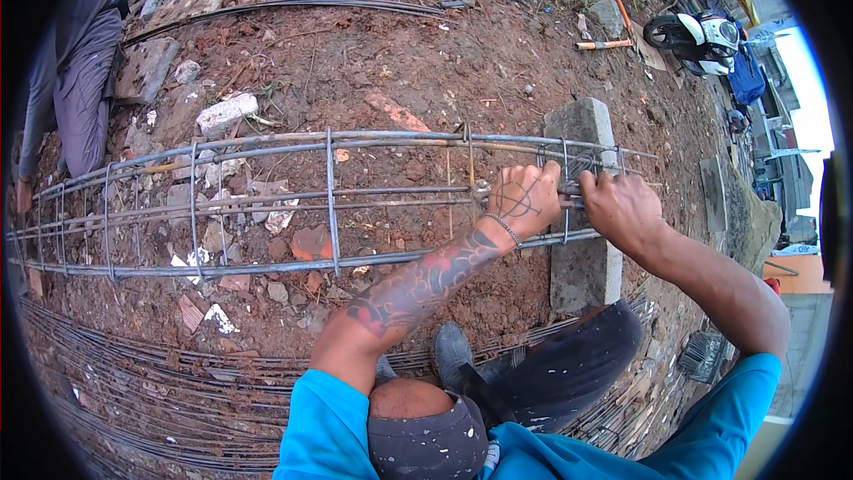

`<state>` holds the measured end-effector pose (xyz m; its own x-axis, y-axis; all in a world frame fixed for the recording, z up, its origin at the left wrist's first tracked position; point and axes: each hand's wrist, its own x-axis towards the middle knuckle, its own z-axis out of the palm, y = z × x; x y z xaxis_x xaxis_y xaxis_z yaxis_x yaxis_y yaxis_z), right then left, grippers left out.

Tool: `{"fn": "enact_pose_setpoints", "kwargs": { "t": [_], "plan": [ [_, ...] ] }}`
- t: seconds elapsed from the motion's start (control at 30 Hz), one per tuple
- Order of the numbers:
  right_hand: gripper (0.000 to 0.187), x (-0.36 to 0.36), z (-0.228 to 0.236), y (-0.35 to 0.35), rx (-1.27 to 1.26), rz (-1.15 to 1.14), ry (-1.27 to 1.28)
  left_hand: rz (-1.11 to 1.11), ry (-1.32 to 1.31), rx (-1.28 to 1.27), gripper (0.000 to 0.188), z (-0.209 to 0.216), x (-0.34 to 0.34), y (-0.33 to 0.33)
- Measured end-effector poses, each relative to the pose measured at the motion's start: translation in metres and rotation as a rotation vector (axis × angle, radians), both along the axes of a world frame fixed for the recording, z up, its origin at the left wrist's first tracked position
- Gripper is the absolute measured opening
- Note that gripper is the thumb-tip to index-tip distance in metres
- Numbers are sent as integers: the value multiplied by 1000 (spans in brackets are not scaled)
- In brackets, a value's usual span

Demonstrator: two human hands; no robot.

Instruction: The person assembles a steel rebar cage by securing rebar pieces together with tie wires, using pliers to twist the wires tight.

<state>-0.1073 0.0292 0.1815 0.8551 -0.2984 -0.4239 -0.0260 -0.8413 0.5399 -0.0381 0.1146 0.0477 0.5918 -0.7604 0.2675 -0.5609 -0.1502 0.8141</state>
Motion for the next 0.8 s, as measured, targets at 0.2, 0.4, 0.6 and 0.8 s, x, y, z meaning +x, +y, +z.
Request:
{"fn": "enact_pose_setpoints", "kwargs": {
  "t": [0.2, 0.4, 0.6, 0.8],
  "plan": [
    [35, 13, 52, 0, 742, -543, 238, 102, -78, -460, 28, -9, -3, 10],
    [5, 0, 40, 27, 108, -2, 133, -388, 65, -272, 32, 9, 40, 15],
    [8, -3, 37, 13, 281, -56, 79, -219, -154, -154, 23, -16, 9, 14],
    [10, 1, 18, 9, -118, 141, 13, -160, -156, -237, 29, 9, 23, 19]
  ]
}}
